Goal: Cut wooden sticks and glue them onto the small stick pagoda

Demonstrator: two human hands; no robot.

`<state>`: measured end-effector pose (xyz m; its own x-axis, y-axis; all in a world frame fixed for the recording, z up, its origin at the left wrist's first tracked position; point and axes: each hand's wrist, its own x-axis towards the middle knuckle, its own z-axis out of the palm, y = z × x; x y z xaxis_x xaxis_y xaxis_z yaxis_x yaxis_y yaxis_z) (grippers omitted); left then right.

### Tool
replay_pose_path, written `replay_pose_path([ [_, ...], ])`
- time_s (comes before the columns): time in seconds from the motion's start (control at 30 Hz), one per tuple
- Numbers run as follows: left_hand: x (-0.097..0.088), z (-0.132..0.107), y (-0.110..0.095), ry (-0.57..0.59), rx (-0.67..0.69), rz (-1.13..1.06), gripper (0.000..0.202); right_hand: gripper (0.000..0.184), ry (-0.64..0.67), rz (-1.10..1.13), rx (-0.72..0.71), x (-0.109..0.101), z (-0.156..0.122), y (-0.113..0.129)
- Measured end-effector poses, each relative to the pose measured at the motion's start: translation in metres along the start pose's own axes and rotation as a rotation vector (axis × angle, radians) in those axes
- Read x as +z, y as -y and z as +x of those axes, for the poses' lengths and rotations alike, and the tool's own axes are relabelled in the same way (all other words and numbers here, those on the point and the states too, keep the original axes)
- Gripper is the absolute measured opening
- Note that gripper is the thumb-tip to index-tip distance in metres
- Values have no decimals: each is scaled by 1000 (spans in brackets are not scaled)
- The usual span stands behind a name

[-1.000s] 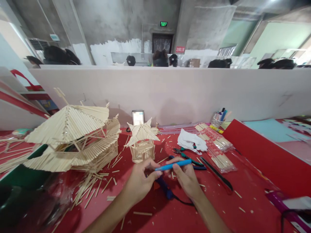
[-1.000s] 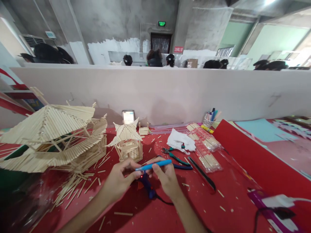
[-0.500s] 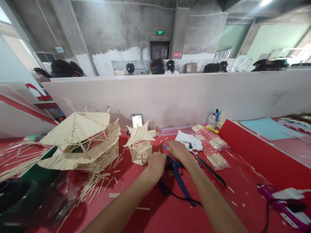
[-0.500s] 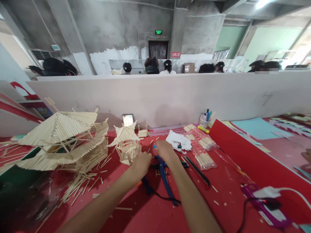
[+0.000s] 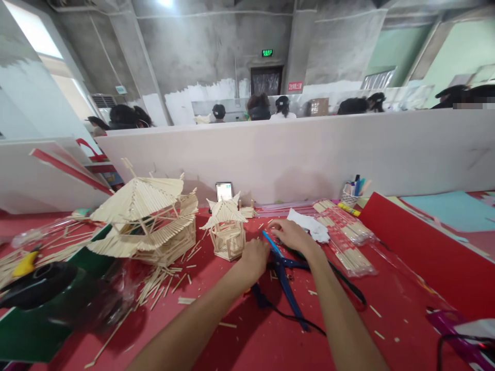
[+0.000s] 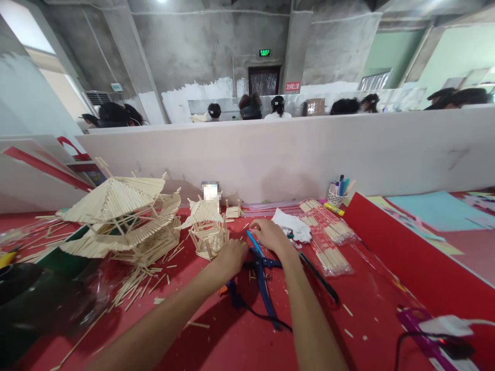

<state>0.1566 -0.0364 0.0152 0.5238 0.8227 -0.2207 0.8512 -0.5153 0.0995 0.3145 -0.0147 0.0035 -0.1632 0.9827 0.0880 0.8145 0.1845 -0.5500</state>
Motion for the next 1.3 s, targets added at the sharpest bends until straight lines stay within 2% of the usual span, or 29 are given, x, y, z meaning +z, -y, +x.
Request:
replay_pose_path([
  [0.1, -11, -25, 7, -102, 8, -80, 18, 28, 23, 91, -74, -14, -6, 0],
  [0.2, -21, -51, 22, -174, 48, -234, 15, 27, 161, 327, -232, -26, -16, 14],
  [0.3, -25, -68, 40, -180, 140, -766, 15, 24, 365, 588, -357, -31, -24, 38],
  [0.37, -23, -73, 49, -128, 149, -1017, 17, 22, 412, 651, -377, -30, -26, 53],
  [0.47, -18, -75, 57, -63, 121, -1242, 19, 18, 361, 712, -341, -24, -25, 67],
  [0.57, -13, -74, 62, -23, 115, -1361, 22, 21, 339, 758, -278, -17, -24, 70],
  [0.73, -14, -73, 67, 43, 117, -1421, 24, 26, 289, 728, -212, -7, -22, 70],
  [0.83, -16, -74, 72, 44, 147, -1401, 20, 28, 283, 704, -204, -2, -20, 72],
  [0.93, -15, -75, 80, 7, 202, -1377, 16, 25, 275, 605, -192, -5, -21, 74],
  [1.0, -12, -76, 85, -7, 216, -1338, 13, 23, 276, 435, -160, -12, -25, 71],
  [1.07, -10, -76, 89, 8, 226, -1304, 13, 22, 288, 190, -66, -18, -35, 63],
  [1.13, -8, -76, 92, 46, 229, -1288, 12, 26, 289, -57, 89, -18, -51, 52],
  [1.2, -7, -75, 95, 88, 216, -1238, 11, 35, 269, -206, 213, -10, -70, 40],
  [1.3, -6, -73, 101, 114, 189, -1063, 10, 74, 244, -382, 362, 13, -94, 28],
])
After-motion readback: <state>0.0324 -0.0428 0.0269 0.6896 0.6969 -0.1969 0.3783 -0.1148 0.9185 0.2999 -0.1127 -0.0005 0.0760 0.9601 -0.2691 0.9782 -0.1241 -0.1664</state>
